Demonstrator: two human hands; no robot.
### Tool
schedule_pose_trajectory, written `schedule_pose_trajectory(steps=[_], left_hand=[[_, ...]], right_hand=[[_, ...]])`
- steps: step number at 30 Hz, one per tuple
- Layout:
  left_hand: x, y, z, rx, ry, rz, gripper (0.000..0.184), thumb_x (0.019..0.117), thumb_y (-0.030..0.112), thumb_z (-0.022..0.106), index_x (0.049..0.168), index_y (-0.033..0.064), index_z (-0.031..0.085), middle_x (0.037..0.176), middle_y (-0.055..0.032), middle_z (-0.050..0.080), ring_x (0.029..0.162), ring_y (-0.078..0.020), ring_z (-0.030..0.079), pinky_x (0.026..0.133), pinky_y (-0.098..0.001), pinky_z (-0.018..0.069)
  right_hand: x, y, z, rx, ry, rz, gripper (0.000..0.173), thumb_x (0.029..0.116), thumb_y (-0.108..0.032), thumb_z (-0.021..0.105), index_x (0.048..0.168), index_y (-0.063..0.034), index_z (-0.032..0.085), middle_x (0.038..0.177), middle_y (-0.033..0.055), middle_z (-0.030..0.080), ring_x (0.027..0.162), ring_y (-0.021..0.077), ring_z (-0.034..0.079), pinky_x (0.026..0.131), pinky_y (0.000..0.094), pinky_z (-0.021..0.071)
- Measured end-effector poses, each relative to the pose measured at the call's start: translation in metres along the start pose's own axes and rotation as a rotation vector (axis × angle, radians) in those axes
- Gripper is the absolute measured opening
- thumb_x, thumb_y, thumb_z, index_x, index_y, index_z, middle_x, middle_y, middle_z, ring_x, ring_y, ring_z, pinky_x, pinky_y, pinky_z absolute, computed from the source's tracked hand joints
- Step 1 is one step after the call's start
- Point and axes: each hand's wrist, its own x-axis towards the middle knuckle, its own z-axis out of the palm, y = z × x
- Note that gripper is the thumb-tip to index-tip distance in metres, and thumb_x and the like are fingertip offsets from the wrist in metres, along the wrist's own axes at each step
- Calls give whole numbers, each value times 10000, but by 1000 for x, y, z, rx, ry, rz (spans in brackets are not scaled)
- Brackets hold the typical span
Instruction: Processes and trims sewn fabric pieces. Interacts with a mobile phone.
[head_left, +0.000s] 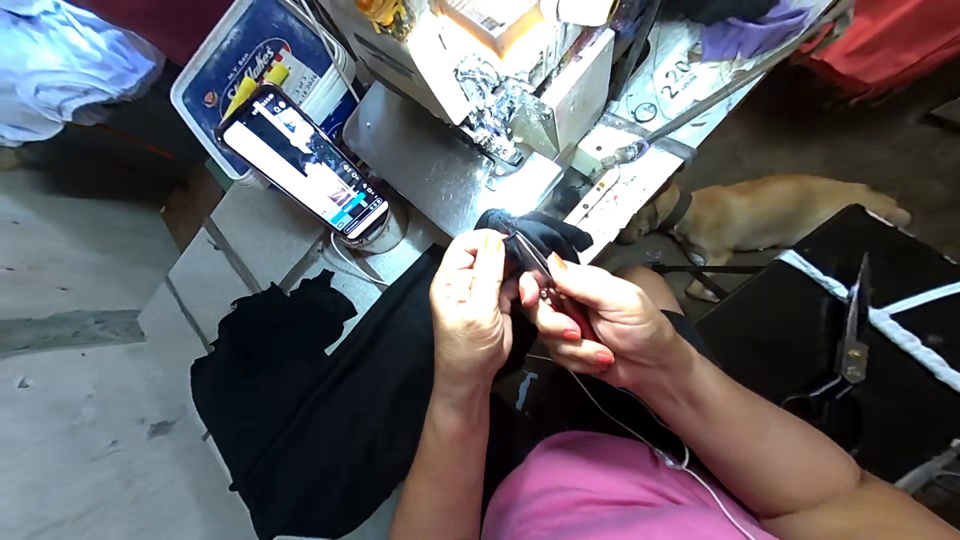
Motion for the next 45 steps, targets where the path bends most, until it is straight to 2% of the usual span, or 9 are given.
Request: schedule_pose_trajectory(steps=[3, 6, 8, 11, 16, 27, 36, 40, 45], left_hand=[[-2, -4, 0, 122, -32, 120, 205, 1055, 30, 460, 984, 119, 631, 786, 58, 642, 600, 6, 582, 576, -161, 529], [-4, -2, 0, 229, 0, 178, 162, 1045, 57, 525, 988, 136, 654, 832, 80, 662, 659, 12, 614, 620, -172, 550], [-5, 0, 2, 227, 37, 156, 190, 1046, 39, 509, 973, 121, 664, 833, 61, 687, 713, -12, 663, 673, -198, 581], [-5, 2, 5, 211, 64, 114, 216, 1054, 28, 476, 968, 104, 660, 814, 42, 684, 698, -23, 663, 667, -202, 581], [-5, 1, 5, 184, 63, 98, 211, 1059, 23, 471, 982, 93, 656, 808, 25, 696, 701, -29, 678, 662, -201, 587], [-4, -4, 4, 219, 41, 122, 178, 1043, 27, 517, 965, 99, 659, 797, 44, 663, 659, -10, 630, 623, -178, 555], [-4, -3, 3, 180, 65, 91, 190, 1047, -1, 482, 972, 91, 631, 833, 12, 706, 741, -74, 715, 733, -267, 629], [-4, -4, 5, 191, 68, 89, 197, 1054, 18, 482, 965, 100, 638, 778, 37, 670, 665, -20, 653, 638, -191, 575], [-5, -4, 5, 222, 70, 94, 187, 1052, 21, 495, 954, 95, 636, 729, 40, 638, 567, 1, 586, 539, -158, 525]], right_hand=[[-2, 2, 1, 206, -109, 38, 393, 1106, -287, 296, 984, -97, 618, 633, -81, 529, 459, -52, 488, 424, 84, 402], [-6, -3, 3, 113, -114, 17, 400, 1105, -304, 295, 1005, -100, 624, 640, -90, 530, 466, -59, 482, 426, 80, 395], [-7, -8, 5, -94, -46, -28, 441, 1116, -312, 249, 1036, -95, 625, 634, -98, 520, 453, -76, 443, 420, 68, 369], [-10, -8, 10, -229, 30, -56, 436, 1115, -293, 221, 1033, -95, 601, 633, -103, 512, 445, -81, 424, 419, 63, 365], [-15, -3, 17, -232, 76, -59, 385, 1110, -263, 253, 1010, -98, 586, 647, -103, 519, 454, -86, 439, 427, 58, 383], [-12, 0, 17, -200, 125, -89, 421, 1115, -267, 196, 1019, -95, 568, 647, -83, 515, 450, -71, 430, 426, 67, 375], [-14, 4, 17, -267, 160, -265, 432, 1121, -291, 215, 1068, -104, 601, 657, -89, 522, 471, -57, 453, 448, 81, 406], [-13, 6, 18, -242, 121, -141, 394, 1113, -260, 211, 1013, -119, 565, 666, -95, 519, 466, -72, 437, 433, 70, 388], [-11, 7, 18, -189, 135, -85, 429, 1110, -248, 171, 998, -111, 562, 657, -84, 517, 459, -67, 438, 431, 69, 383]])
